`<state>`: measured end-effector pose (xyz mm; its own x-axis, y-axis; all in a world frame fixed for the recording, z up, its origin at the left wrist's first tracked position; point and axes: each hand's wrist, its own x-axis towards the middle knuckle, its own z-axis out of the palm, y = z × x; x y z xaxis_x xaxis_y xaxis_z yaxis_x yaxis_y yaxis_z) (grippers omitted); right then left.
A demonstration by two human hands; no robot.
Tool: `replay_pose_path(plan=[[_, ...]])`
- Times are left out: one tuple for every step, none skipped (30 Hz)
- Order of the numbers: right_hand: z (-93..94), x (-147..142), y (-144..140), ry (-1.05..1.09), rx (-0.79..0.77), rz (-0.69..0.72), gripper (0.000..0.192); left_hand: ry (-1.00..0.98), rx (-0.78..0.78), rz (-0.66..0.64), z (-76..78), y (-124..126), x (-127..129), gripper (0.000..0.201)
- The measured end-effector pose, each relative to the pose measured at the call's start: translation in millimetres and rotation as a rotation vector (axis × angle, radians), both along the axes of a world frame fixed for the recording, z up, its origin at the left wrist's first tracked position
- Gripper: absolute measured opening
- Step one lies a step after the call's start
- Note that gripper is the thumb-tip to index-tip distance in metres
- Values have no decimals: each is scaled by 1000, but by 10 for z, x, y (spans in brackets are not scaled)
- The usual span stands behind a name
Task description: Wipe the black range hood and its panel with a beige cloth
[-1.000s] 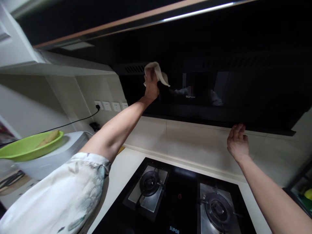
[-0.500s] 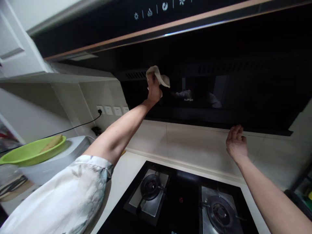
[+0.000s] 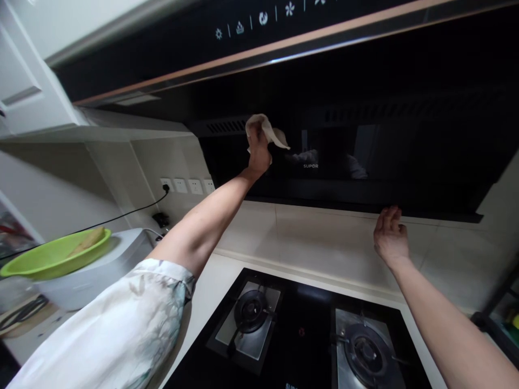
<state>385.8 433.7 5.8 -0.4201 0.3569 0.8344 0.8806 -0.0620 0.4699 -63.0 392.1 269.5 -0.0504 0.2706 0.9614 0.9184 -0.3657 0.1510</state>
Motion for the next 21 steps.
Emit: replay_pose_path(plan=[[2,-2,-5,-1,2,-2,65,5,-31,41,-36,-16,12,55],[5,-4,-12,-2,1,-2,66,10,-66,90,-84,-40,30,57],[8,-6,-20,-2,-5,-4,67,13,-100,139,-139,-71,52,58],[12,-7,-28,-1,-11,-7,67,14,-127,176,-189,-110,75,59],[15,-7,-35,1,-13,-10,66,19,-151,202,-228,-153,99,60],[18,-7,-41,2,-16,-10,66,33,-170,216,-247,-197,122,60],[21,-7,-46,4,-23,-12,65,53,-182,219,-243,-235,144,61],[24,-9,-52,8,-31,-13,64,77,-182,216,-217,-266,165,63],[27,-11,-58,12,-48,-13,63,101,-173,212,-173,-285,186,64],[31,-14,-66,21,-69,-9,63,117,-159,212,-121,-291,208,66],[36,-19,-75,34,-96,-1,63,120,-146,217,-70,-285,231,67],[41,-25,-86,52,-123,6,64,110,-141,226,-32,-268,253,68],[46,-31,-98,74,-147,15,65,92,-143,235,-13,-246,274,67],[49,-36,-107,93,-168,26,66,77,-154,241,-20,-223,292,67],[51,-39,-112,108,-184,38,67,68,-171,245,-49,-206,306,66],[51,-40,-113,117,-191,52,67,63,-188,249,-95,-197,315,66],[48,-38,-107,121,-190,66,67,61,-207,253,-148,-198,319,66],[43,-34,-96,119,-183,76,67,61,-219,256,-195,-209,318,66],[37,-28,-81,112,-168,79,66,71,-226,255,-226,-226,314,66],[29,-21,-64,104,-147,74,66,91,-227,249,-233,-247,311,66],[22,-15,-48,92,-128,65,66,118,-222,238,-216,-265,309,66]])
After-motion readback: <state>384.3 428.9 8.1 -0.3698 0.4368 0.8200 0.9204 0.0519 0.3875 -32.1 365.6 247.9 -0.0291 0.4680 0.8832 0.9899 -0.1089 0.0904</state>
